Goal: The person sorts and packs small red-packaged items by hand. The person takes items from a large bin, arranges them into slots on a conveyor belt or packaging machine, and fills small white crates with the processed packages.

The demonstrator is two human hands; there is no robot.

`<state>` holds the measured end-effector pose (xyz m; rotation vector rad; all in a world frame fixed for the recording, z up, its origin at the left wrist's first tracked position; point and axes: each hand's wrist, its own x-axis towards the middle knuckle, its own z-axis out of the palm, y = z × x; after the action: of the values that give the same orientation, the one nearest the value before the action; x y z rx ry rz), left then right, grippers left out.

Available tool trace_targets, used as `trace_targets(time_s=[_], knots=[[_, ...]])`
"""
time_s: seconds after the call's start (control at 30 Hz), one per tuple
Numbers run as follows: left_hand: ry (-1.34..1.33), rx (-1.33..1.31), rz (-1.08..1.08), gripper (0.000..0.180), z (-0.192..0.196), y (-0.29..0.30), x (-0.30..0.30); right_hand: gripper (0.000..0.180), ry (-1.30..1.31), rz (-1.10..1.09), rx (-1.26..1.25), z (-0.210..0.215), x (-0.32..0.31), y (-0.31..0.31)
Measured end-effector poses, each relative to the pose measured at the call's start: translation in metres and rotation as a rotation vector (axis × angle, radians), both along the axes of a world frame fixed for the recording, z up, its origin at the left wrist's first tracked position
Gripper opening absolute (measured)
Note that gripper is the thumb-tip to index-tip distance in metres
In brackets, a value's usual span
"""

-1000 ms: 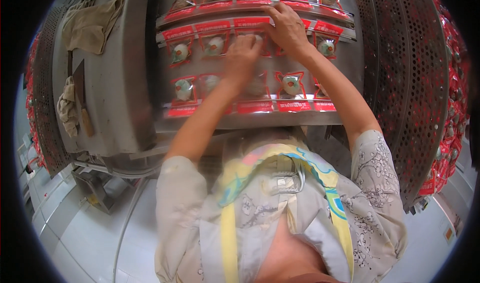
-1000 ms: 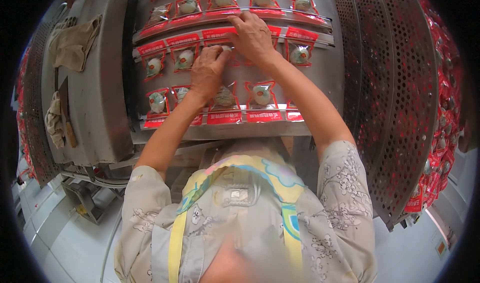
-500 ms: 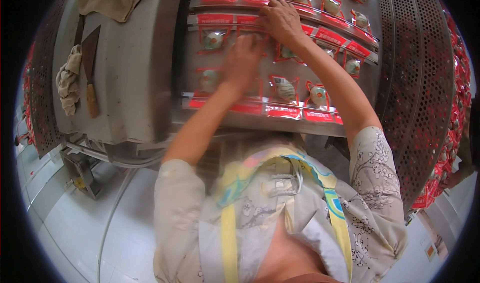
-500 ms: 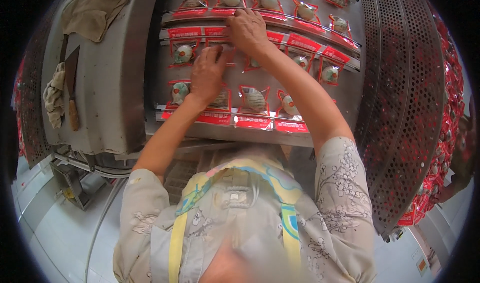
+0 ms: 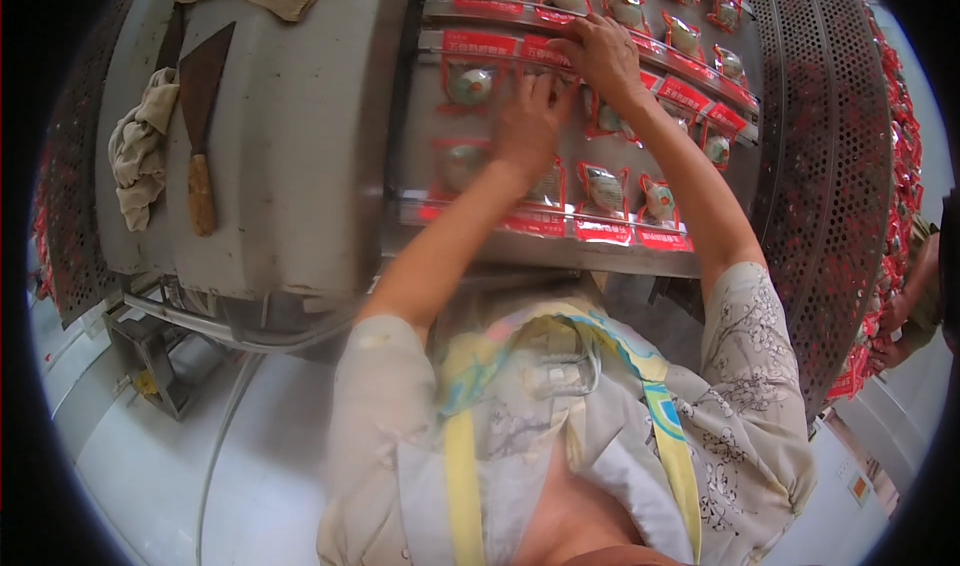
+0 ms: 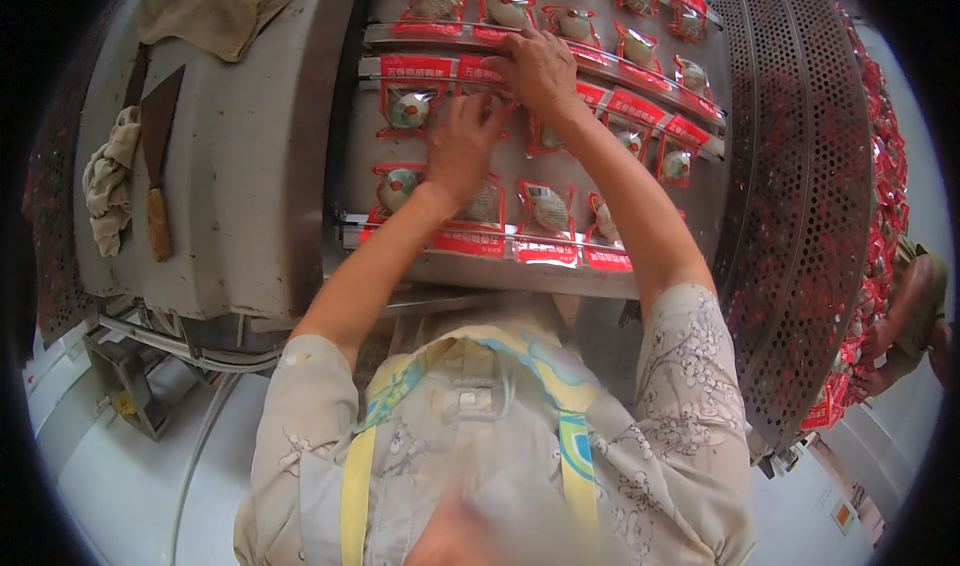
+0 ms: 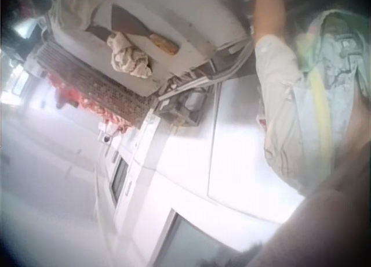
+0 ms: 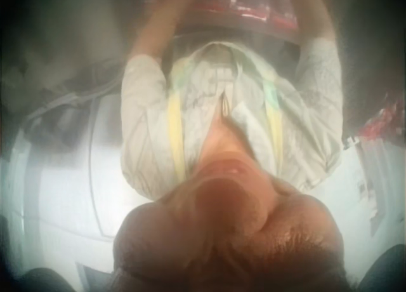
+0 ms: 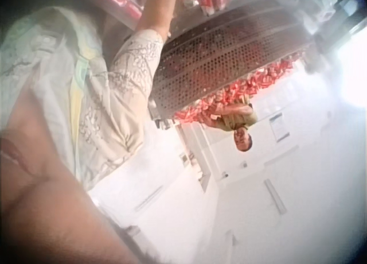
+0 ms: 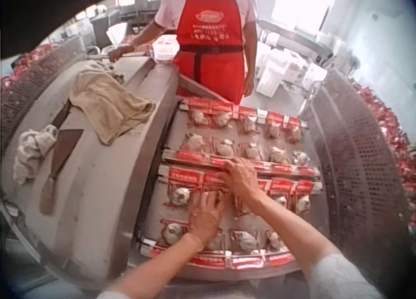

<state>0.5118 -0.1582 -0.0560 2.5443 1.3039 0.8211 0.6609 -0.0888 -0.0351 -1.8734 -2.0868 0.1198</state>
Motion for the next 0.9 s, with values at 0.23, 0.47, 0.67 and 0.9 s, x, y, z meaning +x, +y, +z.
trace_targets(time_s=[0.23,0.47,0.67,0.9], knots=[[0.063,0.012,0.320,0.039,0.015,0.012,-0.053,0.021,-0.081,0.166,0.220,-0.016,-0.059,0.018],[-0.120,-0.129,0.334,0.037,-0.013,0.028,-0.060,0.018,-0.014,0.081,0.316,-0.016,-0.066,0.009],[-0.208,-0.053,0.206,0.041,0.015,-0.012,-0.059,0.021,0.191,0.214,0.464,0.007,-0.075,-0.077],[-0.368,-0.024,-0.221,0.029,0.045,-0.126,-0.048,0.029,0.979,0.189,-0.025,0.027,-0.057,-0.223]])
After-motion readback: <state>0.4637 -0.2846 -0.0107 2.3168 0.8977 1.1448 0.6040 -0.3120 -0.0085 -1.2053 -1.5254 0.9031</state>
